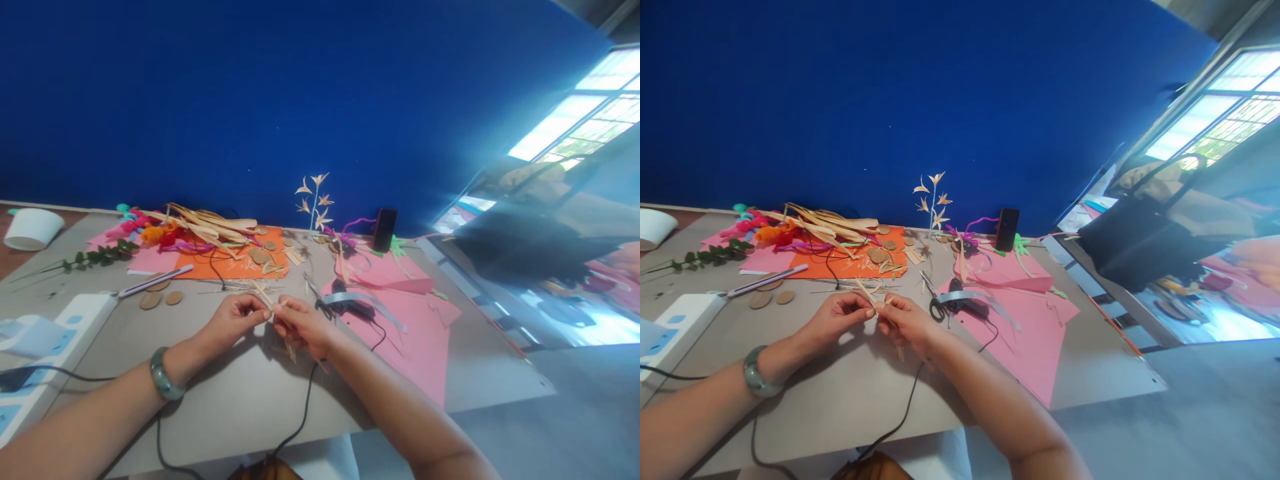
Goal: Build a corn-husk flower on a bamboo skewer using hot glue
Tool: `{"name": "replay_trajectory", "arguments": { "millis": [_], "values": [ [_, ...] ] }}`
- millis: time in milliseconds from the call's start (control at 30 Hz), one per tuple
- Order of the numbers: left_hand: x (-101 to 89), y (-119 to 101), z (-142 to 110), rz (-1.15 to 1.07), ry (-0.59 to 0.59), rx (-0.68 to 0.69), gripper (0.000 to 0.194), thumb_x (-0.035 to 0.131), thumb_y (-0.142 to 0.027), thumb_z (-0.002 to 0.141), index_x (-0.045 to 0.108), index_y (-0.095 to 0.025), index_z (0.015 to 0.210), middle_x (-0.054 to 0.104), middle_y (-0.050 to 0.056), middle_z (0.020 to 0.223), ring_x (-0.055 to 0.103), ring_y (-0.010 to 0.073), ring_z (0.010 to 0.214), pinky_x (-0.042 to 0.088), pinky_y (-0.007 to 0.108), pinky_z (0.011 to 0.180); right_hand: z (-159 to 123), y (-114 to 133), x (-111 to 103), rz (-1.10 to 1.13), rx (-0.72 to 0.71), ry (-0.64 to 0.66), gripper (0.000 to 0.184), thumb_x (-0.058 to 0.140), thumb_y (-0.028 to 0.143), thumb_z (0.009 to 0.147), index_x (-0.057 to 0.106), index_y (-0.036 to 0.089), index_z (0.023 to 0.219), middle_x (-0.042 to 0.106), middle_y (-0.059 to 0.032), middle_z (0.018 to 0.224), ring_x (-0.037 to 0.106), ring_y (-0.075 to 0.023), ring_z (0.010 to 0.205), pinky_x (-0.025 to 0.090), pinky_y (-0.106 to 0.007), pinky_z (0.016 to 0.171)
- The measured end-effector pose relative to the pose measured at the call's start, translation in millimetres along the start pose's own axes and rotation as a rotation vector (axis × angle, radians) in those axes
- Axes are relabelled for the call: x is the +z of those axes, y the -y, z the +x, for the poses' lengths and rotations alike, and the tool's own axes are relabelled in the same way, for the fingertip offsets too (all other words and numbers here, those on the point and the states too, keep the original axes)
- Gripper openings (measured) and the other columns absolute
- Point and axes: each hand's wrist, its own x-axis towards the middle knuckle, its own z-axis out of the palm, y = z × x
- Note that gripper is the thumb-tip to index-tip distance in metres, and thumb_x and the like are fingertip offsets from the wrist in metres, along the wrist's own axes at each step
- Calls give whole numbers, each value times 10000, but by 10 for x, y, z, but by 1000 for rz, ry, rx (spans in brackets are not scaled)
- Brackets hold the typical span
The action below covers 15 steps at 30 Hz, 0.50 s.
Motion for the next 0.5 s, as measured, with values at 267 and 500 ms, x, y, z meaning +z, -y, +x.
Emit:
{"name": "replay_trajectory", "arguments": {
  "millis": [267,500],
  "values": [
    [-46,-57,5,53,10,40,207,700,-356,723,652,-165,661,571,9,637,481,127,596,389,241,561,-65,153,-78,101,21,82,363,630,469,781,396,199,720,505,72,516,135,-11,358,65,-146,360],
    [-70,28,26,-79,-46,-33,237,728,-370,705,636,-154,666,539,-5,622,454,104,570,356,221,534,-84,260,-207,110,-122,-55,400,610,534,766,394,200,730,448,84,530,123,-18,378,59,-164,364]
  ]
}}
